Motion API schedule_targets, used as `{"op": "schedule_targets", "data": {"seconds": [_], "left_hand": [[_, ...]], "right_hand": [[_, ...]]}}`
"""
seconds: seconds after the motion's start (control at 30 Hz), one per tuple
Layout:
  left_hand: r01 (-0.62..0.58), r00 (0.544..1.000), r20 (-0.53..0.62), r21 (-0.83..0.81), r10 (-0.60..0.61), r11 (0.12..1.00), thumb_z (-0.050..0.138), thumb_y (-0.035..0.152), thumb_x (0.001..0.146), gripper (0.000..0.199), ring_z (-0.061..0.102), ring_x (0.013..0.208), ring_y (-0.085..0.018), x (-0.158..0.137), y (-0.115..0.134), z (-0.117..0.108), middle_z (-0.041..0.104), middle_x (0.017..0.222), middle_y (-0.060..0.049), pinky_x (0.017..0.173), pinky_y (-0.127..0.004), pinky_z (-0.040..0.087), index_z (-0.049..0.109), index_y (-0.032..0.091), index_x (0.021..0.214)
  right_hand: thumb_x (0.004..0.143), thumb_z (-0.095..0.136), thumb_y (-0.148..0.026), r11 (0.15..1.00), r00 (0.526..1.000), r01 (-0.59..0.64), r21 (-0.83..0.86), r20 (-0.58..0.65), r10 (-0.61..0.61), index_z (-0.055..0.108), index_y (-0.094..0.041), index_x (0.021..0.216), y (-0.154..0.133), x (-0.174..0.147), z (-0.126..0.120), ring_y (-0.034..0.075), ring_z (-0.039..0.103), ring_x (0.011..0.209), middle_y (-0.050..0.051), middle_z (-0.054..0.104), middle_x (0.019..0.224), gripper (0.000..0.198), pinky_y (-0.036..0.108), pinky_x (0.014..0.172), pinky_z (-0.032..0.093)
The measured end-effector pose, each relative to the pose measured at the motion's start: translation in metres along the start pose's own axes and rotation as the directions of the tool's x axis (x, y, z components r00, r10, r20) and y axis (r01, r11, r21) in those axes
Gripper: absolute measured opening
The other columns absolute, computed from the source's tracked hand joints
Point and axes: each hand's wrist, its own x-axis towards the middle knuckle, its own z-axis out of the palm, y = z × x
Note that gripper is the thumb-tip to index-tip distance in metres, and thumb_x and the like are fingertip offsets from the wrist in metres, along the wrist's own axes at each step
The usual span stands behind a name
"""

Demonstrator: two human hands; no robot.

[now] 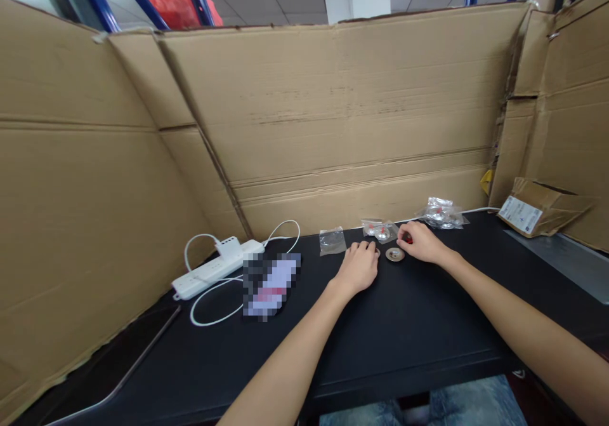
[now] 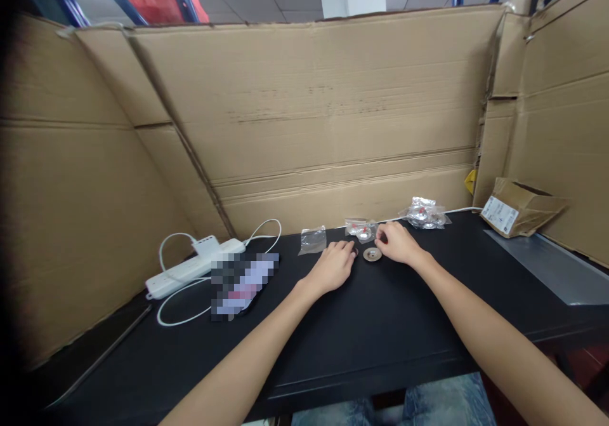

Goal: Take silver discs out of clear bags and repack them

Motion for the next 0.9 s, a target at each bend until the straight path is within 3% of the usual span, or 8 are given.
{"op": "schedule_targets", "data": {"seconds": [0.13,0.23,0.4,0.47,0.53,0.63,0.73,0.9], "left_hand": [[0.027,0.998,-0.048,-0.03,-0.028,0.999,0.044,0.026,0.091,0.032,0.053,0.109,-0.031,0.004,-0.008,-0.001,0.06,0.113,-0.016,0.093,-0.042,0.042,0.059,0.015,0.117],[0.045,0.99,-0.121,-0.164,-0.066,0.985,0.056,0.021,0.085,0.031,0.057,0.106,-0.029,0.009,-0.015,0.002,0.061,0.109,-0.014,0.091,-0.037,0.044,0.061,0.014,0.114],[0.075,0.979,-0.148,-0.382,-0.141,0.921,0.057,0.013,0.082,0.007,0.065,0.076,-0.021,0.012,-0.019,0.001,0.066,0.075,-0.007,0.071,-0.03,0.048,0.063,0.016,0.078],[0.097,0.977,-0.117,-0.503,-0.179,0.859,0.053,0.014,0.085,0.009,0.065,0.061,-0.016,0.012,-0.02,-0.001,0.067,0.071,-0.005,0.06,-0.025,0.048,0.06,0.015,0.08],[0.141,0.973,-0.047,-0.656,-0.227,0.742,0.049,0.014,0.088,0.009,0.062,0.048,-0.012,0.013,-0.021,-0.001,0.067,0.068,-0.003,0.048,-0.021,0.044,0.057,0.015,0.083],[0.187,0.959,0.009,-0.767,-0.282,0.613,0.045,0.015,0.09,0.014,0.058,0.04,-0.01,0.016,-0.023,0.001,0.067,0.065,-0.003,0.038,-0.019,0.038,0.054,0.015,0.079],[0.184,0.949,-0.003,-0.805,-0.315,0.564,0.042,0.013,0.09,0.019,0.056,0.041,-0.009,0.02,-0.026,0.006,0.068,0.066,-0.004,0.039,-0.018,0.039,0.053,0.015,0.074],[0.186,0.947,0.012,-0.834,-0.32,0.52,0.042,0.01,0.09,0.017,0.059,0.044,-0.009,0.021,-0.023,0.008,0.07,0.074,-0.007,0.042,-0.019,0.043,0.052,0.014,0.077]], "right_hand": [[0.08,0.065,-0.035,0.995,0.994,0.076,0.059,0.079,-0.08,0.066,-0.018,0.085,-0.009,-0.003,0.001,0.018,0.058,0.078,0.005,0.066,0.082,0.018,0.026,0.07,0.039],[0.078,0.066,-0.033,0.996,0.986,0.042,0.083,0.16,-0.055,0.066,-0.018,0.082,-0.011,-0.005,0.004,0.018,0.059,0.074,0.004,0.066,0.079,0.015,0.026,0.067,0.039],[0.084,0.058,-0.026,0.954,0.981,-0.066,0.292,0.194,0.009,0.054,-0.018,0.081,-0.01,-0.003,0.01,0.015,0.062,0.063,0.003,0.066,0.07,0.009,0.023,0.056,0.04],[0.09,0.049,-0.026,0.883,0.975,-0.137,0.449,0.22,0.039,0.048,-0.018,0.087,-0.01,-0.002,0.011,0.013,0.061,0.052,0.001,0.067,0.064,0.008,0.022,0.051,0.042],[0.093,0.044,-0.027,0.774,0.963,-0.212,0.596,0.262,0.061,0.044,-0.018,0.092,-0.011,-0.001,0.012,0.012,0.06,0.044,0.001,0.068,0.061,0.009,0.02,0.045,0.041],[0.093,0.046,-0.032,0.663,0.955,-0.243,0.708,0.296,0.034,0.045,-0.017,0.091,-0.014,0.0,0.012,0.012,0.062,0.043,0.003,0.07,0.063,0.015,0.018,0.04,0.041],[0.089,0.052,-0.038,0.64,0.947,-0.239,0.73,0.322,-0.013,0.051,-0.015,0.084,-0.016,0.001,0.01,0.012,0.062,0.044,0.003,0.068,0.061,0.023,0.018,0.04,0.042],[0.085,0.058,-0.046,0.629,0.948,-0.259,0.733,0.319,0.018,0.052,-0.016,0.08,-0.017,0.0,0.009,0.009,0.054,0.036,-0.003,0.06,0.05,0.031,0.018,0.036,0.039]]}}
